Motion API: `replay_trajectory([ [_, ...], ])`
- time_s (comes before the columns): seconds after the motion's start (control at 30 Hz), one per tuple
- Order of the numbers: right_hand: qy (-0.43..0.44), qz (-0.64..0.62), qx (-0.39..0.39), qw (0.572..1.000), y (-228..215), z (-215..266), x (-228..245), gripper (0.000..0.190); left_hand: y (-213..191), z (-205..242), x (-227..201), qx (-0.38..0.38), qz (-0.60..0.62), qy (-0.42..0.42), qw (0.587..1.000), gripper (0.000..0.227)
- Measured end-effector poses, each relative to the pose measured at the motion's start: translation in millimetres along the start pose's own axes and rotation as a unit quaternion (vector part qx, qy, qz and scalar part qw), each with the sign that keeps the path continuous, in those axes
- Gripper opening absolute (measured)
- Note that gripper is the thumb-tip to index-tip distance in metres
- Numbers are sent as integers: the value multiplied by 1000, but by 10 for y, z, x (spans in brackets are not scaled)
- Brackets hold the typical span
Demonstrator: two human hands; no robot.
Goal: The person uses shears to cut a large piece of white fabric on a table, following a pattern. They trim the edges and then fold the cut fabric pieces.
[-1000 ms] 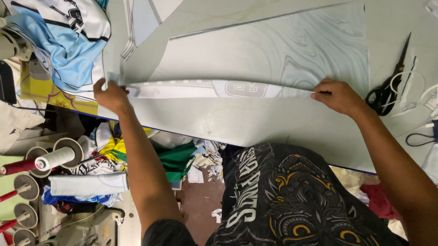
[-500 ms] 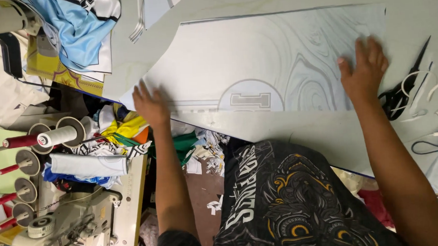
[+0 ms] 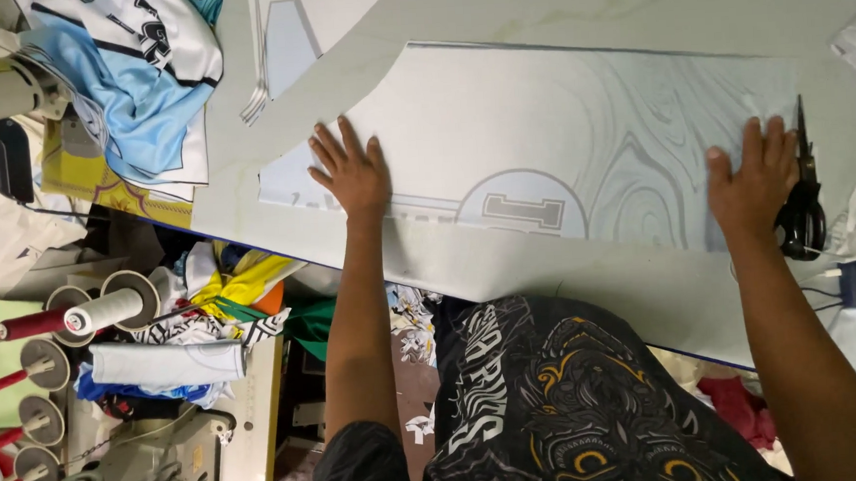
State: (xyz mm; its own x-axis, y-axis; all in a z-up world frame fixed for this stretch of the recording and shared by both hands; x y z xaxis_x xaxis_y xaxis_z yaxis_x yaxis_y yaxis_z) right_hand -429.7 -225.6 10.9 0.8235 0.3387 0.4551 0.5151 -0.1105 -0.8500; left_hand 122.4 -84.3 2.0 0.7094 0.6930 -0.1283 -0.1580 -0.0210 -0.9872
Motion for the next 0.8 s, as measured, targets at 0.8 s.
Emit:
replay_trajectory([
  [0.8,313,39,-54,947,-75,-223,-638,63,24,782,-411,-49,7,61,997,71],
])
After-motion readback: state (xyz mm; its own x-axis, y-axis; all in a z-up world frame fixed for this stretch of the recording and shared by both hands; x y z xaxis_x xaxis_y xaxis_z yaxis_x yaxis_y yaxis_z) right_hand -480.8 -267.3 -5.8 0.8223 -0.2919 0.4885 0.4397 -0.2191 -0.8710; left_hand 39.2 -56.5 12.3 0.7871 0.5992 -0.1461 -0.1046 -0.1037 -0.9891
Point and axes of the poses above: each hand's wrist, its own z-axis away from the middle knuckle, its own y-axis out of the palm, x = y × z, the point moved 2 cm from there along -z, towards the middle knuckle, and after that the axes turned 11 degrees about -z, right-handed, at the moved point
